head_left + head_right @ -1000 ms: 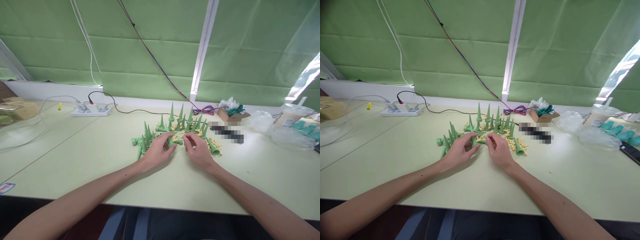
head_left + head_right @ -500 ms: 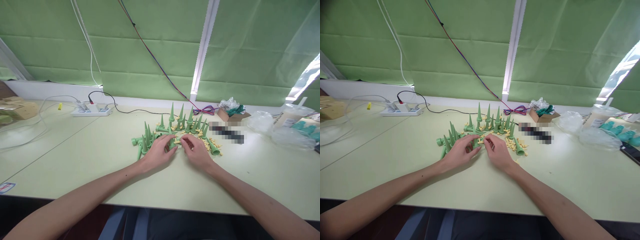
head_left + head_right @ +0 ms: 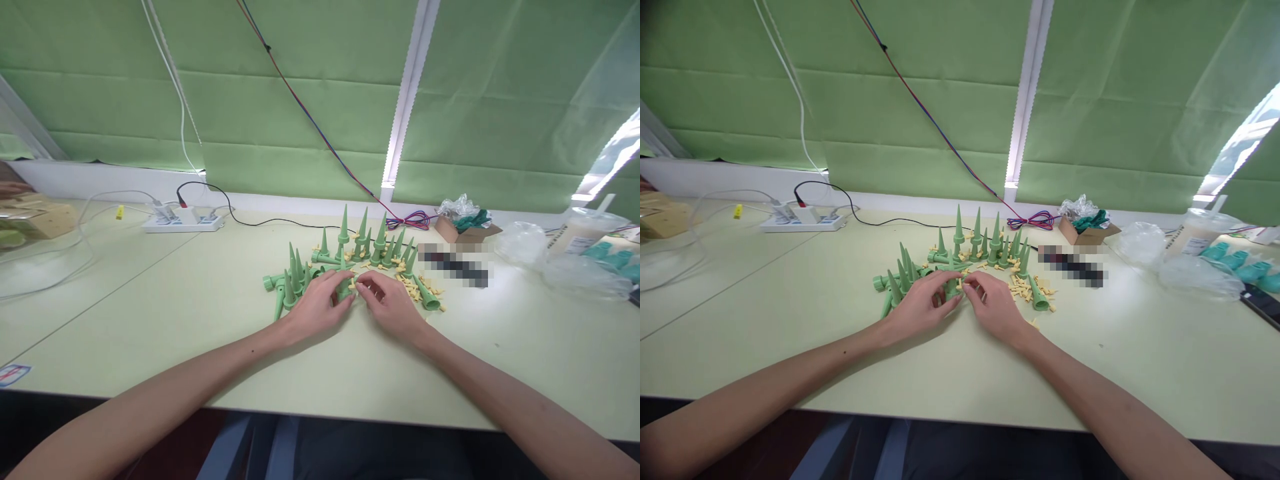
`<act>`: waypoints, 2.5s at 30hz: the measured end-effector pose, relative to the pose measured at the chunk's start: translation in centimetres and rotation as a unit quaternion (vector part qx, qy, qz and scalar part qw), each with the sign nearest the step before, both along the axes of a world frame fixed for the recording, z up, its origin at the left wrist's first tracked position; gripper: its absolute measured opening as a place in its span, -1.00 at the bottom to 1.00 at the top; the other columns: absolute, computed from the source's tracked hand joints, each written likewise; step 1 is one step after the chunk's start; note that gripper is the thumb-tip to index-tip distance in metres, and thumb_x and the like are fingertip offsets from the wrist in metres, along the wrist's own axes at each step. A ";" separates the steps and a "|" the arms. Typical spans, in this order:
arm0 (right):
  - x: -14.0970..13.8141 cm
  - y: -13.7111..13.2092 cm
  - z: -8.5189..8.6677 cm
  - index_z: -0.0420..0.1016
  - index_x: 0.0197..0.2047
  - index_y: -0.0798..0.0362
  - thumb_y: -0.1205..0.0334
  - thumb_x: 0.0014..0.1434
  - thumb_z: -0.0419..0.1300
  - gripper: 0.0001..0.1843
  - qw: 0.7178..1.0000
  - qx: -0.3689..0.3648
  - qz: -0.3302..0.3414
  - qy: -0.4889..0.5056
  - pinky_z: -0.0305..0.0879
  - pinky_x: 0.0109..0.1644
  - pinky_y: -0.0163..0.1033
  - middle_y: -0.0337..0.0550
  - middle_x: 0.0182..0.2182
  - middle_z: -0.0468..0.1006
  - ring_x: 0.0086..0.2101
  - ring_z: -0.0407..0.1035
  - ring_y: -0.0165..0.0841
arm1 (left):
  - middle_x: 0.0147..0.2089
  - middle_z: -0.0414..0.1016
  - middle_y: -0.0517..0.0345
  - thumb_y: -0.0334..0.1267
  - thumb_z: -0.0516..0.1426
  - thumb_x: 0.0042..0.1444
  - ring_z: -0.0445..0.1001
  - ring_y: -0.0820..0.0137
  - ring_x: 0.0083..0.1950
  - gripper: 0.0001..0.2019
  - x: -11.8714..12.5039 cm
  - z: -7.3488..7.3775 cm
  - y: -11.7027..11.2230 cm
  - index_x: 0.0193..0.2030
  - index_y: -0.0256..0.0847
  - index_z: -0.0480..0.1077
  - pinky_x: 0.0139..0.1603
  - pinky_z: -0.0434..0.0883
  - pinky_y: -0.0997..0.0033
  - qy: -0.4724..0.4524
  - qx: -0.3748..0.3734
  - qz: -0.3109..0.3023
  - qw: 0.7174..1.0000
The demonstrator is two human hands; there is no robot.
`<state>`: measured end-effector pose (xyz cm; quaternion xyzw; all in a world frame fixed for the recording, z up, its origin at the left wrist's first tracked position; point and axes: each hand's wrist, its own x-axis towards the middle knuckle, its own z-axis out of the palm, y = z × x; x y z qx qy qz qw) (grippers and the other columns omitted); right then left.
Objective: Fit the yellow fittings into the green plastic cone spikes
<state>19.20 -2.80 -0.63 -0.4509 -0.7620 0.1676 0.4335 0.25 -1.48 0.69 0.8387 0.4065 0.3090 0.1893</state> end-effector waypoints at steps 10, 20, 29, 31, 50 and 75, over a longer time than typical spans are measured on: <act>0.0 0.0 0.1 0.46 -0.21 0.02 0.25 0.34 0.08 -0.87 1.000 0.000 0.002 -0.002 0.28 -0.32 -0.24 -0.16 -0.30 0.57 -0.39 0.37 -0.33 | -0.01 0.50 0.01 -0.18 0.09 0.27 0.43 0.43 -0.39 -0.64 0.0 0.1 0.0 0.18 -0.16 0.38 -0.29 0.43 0.35 0.001 0.000 -0.001 1.000; 0.1 0.1 -0.1 0.47 -0.15 0.02 0.23 0.33 0.10 -0.86 1.000 0.000 -0.004 -0.001 0.33 -0.30 -0.21 -0.11 -0.21 0.59 -0.39 0.40 -0.32 | -0.01 0.48 0.01 -0.17 0.14 0.22 0.42 0.42 -0.40 -0.61 0.0 -0.1 0.0 0.18 -0.16 0.37 -0.26 0.44 0.32 0.006 -0.004 0.010 1.000; 0.0 0.0 0.0 0.46 -0.22 0.03 0.22 0.34 0.08 -0.84 1.000 -0.001 -0.005 0.000 0.27 -0.32 -0.23 -0.15 -0.34 0.56 -0.40 0.37 -0.32 | -0.05 0.48 0.04 -0.18 0.14 0.21 0.42 0.43 -0.40 -0.61 0.1 0.0 -0.1 0.17 -0.16 0.37 -0.29 0.42 0.35 0.002 -0.009 0.003 1.000; 0.0 0.0 0.0 0.46 -0.22 0.03 0.21 0.35 0.07 -0.83 1.000 -0.001 -0.005 0.001 0.26 -0.32 -0.22 -0.15 -0.35 0.56 -0.40 0.37 -0.32 | -0.04 0.49 0.03 -0.17 0.14 0.22 0.42 0.42 -0.40 -0.62 0.1 0.1 -0.1 0.17 -0.16 0.37 -0.29 0.43 0.35 -0.001 -0.010 0.002 1.000; 0.0 0.1 0.0 0.48 -0.23 0.03 0.20 0.35 0.08 -0.81 1.000 -0.011 -0.010 -0.009 0.25 -0.33 -0.23 -0.19 -0.40 0.56 -0.42 0.39 -0.33 | -0.04 0.50 0.01 -0.19 0.14 0.21 0.41 0.41 -0.41 -0.61 0.0 -0.1 0.0 0.17 -0.16 0.37 -0.33 0.41 0.35 0.005 -0.002 0.006 1.000; 0.2 0.3 -0.2 0.49 -0.20 0.01 0.19 0.35 0.08 -0.82 0.999 -0.034 0.000 -0.021 0.25 -0.34 -0.23 -0.18 -0.40 0.56 -0.42 0.39 -0.31 | 0.00 0.50 -0.01 -0.16 0.12 0.23 0.43 0.41 -0.39 -0.58 -0.1 -0.2 0.0 0.21 -0.18 0.34 -0.34 0.38 0.36 0.014 -0.015 0.006 1.000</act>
